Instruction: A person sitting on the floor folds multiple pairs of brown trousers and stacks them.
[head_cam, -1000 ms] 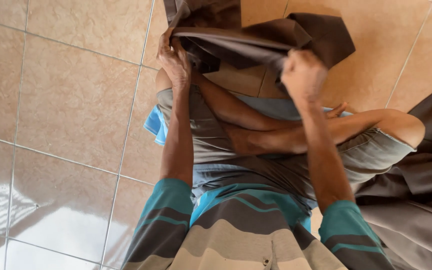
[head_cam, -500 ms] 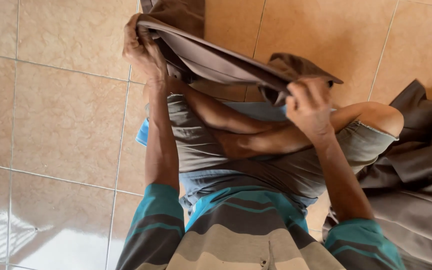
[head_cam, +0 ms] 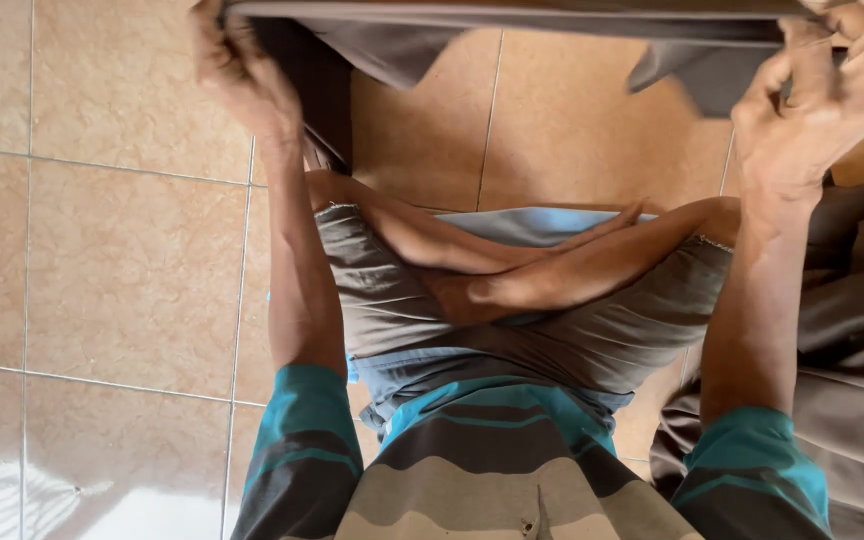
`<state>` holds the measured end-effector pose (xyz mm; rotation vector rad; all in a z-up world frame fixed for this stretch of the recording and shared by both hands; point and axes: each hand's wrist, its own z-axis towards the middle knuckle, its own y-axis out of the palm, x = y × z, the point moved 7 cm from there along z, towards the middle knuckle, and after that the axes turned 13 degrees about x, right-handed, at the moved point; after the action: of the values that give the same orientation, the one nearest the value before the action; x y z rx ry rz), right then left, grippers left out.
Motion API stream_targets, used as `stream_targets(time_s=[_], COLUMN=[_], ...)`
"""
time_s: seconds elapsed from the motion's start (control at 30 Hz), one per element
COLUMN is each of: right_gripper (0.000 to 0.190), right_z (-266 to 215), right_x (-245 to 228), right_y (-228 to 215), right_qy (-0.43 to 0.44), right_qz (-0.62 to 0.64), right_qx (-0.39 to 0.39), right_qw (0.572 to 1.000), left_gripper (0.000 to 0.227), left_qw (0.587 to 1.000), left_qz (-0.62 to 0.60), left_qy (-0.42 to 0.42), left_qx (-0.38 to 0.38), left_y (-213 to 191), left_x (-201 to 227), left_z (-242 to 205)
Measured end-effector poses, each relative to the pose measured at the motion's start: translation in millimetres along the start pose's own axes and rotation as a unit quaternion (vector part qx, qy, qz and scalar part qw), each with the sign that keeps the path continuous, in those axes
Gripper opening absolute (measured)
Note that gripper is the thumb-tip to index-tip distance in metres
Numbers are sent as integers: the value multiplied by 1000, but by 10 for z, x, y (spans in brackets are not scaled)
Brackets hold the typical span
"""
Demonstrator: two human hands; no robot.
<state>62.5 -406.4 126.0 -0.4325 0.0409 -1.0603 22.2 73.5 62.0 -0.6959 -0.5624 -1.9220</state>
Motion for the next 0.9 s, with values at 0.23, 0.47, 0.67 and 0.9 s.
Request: stream_targets(time_s=[0.23, 0.47, 0.67, 0.9], right_gripper=[33, 13, 59, 20], right_z=[-1562, -3562, -3381, -3202], right_x=[-684, -754, -752, -904], right_y=[693, 1589, 1653, 1583], right_qy=[56, 89, 167, 100], right_qz=[33, 61, 90, 101], right_qx=[-211, -569, -576, -558], right_qw=[975, 815, 795, 818], left_gripper=[35, 17, 51, 73], left_qw=[969, 791, 787, 626], left_qz=[218, 488, 313, 386], left_qy=[-110, 45, 2, -100], left_qx=[-49, -365, -532, -670], left_y=[-922, -606, 561, 80], left_x=[-1266, -1633, -843, -2595], left_z=[-692, -1366, -2329, -2736])
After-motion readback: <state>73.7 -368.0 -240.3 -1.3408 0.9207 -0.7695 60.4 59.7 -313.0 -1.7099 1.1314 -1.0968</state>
